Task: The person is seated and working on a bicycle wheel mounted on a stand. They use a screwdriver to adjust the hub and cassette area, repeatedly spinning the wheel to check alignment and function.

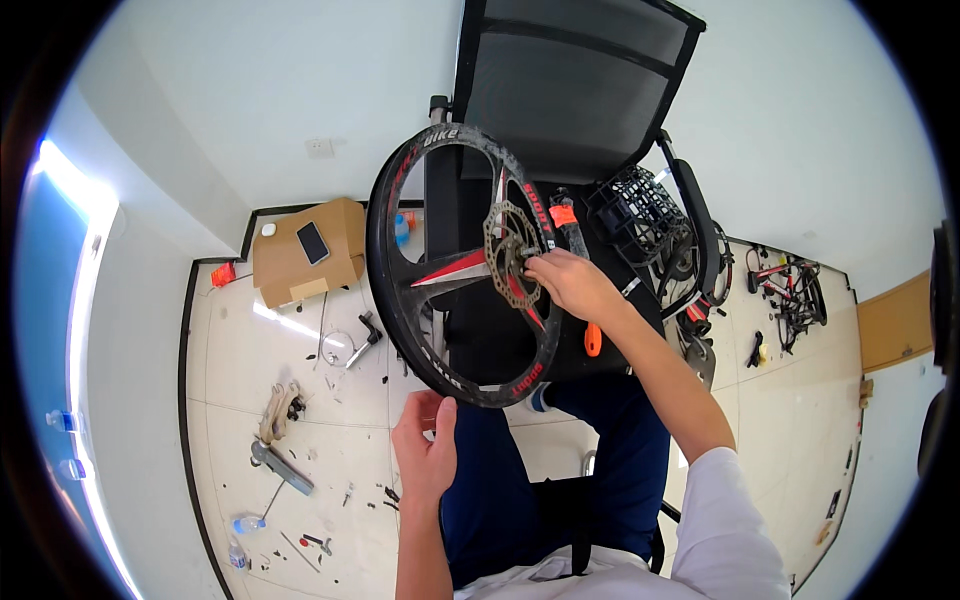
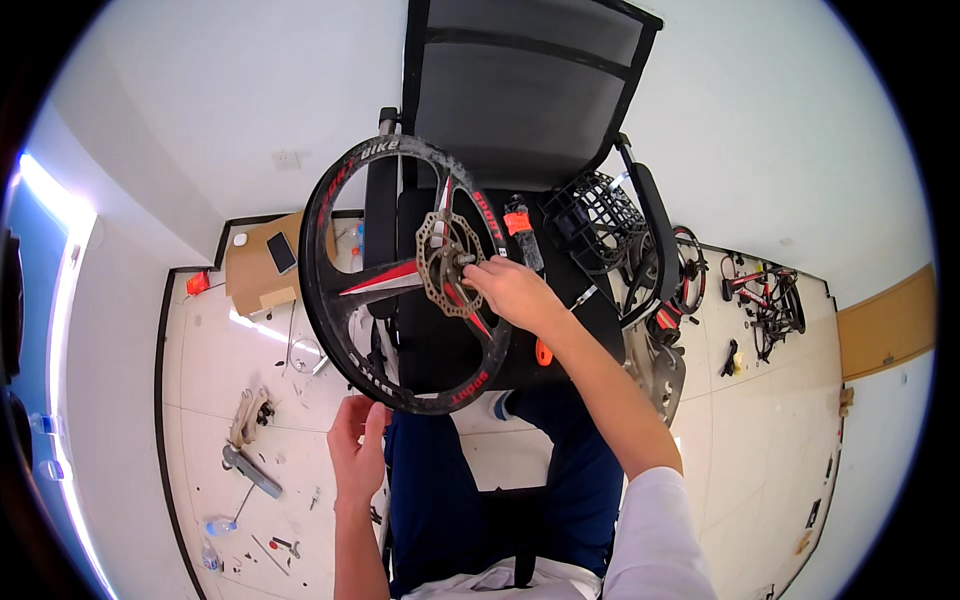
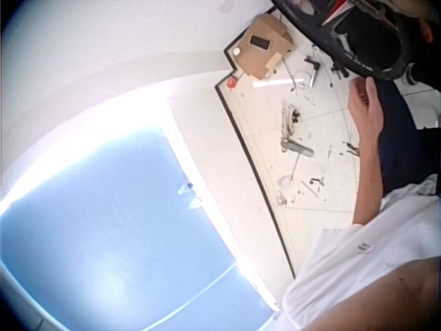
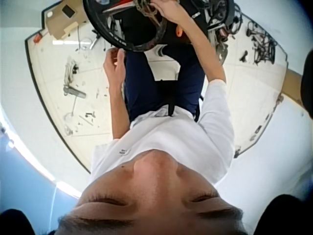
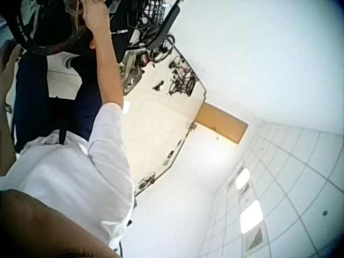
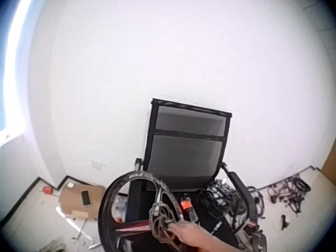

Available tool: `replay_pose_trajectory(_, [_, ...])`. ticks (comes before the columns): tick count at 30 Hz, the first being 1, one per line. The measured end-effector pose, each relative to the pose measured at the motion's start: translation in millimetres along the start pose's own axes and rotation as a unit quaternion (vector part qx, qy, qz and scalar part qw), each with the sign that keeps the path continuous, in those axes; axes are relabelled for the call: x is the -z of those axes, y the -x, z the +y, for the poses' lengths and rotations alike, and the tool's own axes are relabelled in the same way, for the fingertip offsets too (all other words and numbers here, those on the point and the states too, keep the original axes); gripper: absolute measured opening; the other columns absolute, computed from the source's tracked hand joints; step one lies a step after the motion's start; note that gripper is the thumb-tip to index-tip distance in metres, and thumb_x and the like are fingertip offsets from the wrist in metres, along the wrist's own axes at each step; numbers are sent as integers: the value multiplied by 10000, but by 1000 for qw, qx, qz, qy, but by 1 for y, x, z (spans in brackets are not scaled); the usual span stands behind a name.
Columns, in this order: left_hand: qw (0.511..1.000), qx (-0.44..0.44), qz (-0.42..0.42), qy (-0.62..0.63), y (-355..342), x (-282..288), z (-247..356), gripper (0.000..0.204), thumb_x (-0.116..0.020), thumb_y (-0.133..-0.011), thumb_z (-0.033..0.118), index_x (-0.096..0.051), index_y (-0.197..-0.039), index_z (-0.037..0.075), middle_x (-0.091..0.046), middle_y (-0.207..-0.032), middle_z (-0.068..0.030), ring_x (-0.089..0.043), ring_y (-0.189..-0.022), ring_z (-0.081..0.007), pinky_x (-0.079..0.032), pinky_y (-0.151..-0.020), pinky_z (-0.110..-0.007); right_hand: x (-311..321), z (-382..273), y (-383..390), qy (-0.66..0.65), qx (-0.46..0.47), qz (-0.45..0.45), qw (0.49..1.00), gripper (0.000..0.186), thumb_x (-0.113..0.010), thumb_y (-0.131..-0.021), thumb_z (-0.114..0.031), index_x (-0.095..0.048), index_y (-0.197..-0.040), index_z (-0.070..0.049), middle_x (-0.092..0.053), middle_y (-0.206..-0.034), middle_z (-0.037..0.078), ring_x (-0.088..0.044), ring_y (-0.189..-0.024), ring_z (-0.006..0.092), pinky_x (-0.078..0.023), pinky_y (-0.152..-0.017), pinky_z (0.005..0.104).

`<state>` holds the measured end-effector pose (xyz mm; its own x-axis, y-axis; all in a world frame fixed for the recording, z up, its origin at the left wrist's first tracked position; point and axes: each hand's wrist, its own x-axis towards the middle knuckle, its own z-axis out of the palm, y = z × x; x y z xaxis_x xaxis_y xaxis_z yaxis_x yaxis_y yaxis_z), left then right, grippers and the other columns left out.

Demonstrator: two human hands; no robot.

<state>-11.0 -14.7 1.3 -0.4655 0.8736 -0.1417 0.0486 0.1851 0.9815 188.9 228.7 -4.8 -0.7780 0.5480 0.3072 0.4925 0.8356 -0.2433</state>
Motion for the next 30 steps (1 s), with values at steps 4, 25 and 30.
replay_pose_trajectory(4, [1000, -12, 1, -16, 0, -1, 4, 193, -604, -935, 155, -601, -964, -35, -681, -804, -117, -656, -731, -181, -521, -684, -291, 0, 6, 1, 7, 34, 22, 999, 135, -617, -898, -128, -608, -970, -14, -625, -803, 117, -616, -804, 287, -514, -708, 372])
replay_pose_trajectory(25, [1000, -14, -11, -14, -1, 1, 5, 197, -595, -938, 153, -605, -954, -43, -681, -800, -122, -639, -721, -172, -517, -684, -293, 13, -13, -13, -583, -463, -69, 664, 275, -512, -976, -233, -590, -821, -19, -605, -652, 67, -551, -501, 153, -457, -503, 285])
replay_pose_trajectory(30, [1000, -15, -9, -13, 0, 2, 4, 192, -599, -936, 149, -607, -959, -42, -683, -803, -118, -640, -728, -169, -516, -690, -292, 8, -17, -15, -574, -476, -67, 662, 275, -517, -971, -223, -591, -800, -22, -602, -644, 69, -540, -483, 148, -446, -487, 276])
